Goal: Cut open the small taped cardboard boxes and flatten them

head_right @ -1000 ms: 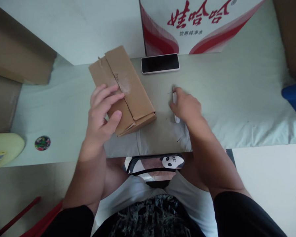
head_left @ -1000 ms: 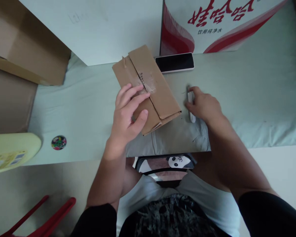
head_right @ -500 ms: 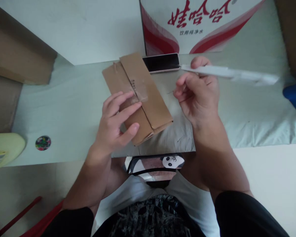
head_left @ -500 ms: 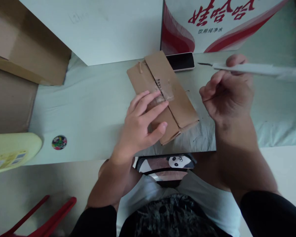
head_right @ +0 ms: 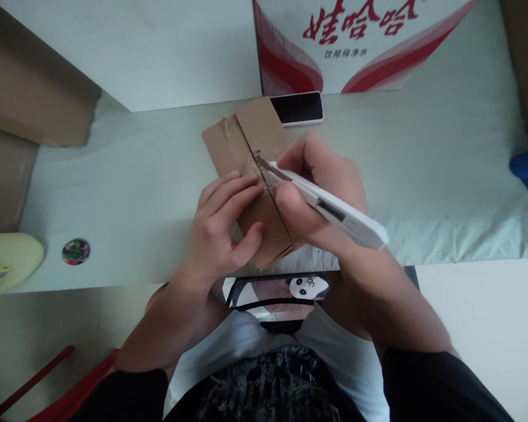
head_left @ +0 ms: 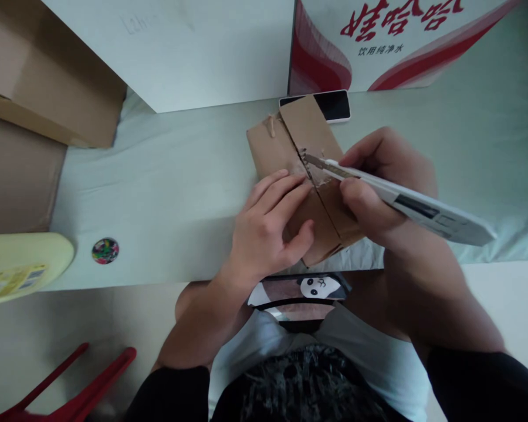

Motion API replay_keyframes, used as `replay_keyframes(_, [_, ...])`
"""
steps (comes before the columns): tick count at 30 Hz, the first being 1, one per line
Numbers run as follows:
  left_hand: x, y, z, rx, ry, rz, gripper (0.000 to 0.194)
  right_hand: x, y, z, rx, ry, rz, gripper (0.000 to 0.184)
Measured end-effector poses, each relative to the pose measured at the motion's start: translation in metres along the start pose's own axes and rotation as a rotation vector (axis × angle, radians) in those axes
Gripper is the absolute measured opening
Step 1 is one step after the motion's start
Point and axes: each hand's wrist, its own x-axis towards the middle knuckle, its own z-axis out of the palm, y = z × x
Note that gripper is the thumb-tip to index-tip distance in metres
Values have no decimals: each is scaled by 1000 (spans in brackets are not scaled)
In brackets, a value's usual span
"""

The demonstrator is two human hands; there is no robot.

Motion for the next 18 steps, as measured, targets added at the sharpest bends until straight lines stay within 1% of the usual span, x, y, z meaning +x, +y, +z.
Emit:
replay_keyframes(2, [1, -1, 0, 7, 19, -12, 38, 1, 1, 2, -48, 19, -20, 13])
replay_keyframes(5, [1, -1, 0, 3, 27, -37, 36, 1, 1, 5, -65, -12, -60, 14])
replay_keyframes(11, [1, 0, 0, -12, 63, -32, 32, -1, -6, 5, -119, -37, -76, 12])
replay_keyframes(13, [1, 0, 1, -8, 53, -34, 33, -1, -8, 5, -124, -60, -100, 12])
replay_keyframes(16, [0, -1, 1, -4, 28, -43, 34, 1, -9, 4, -142, -61, -136, 11])
replay_keyframes(18, [0, -2, 1, -5, 35, -42, 34, 2, -9, 4, -161, -59, -159, 10])
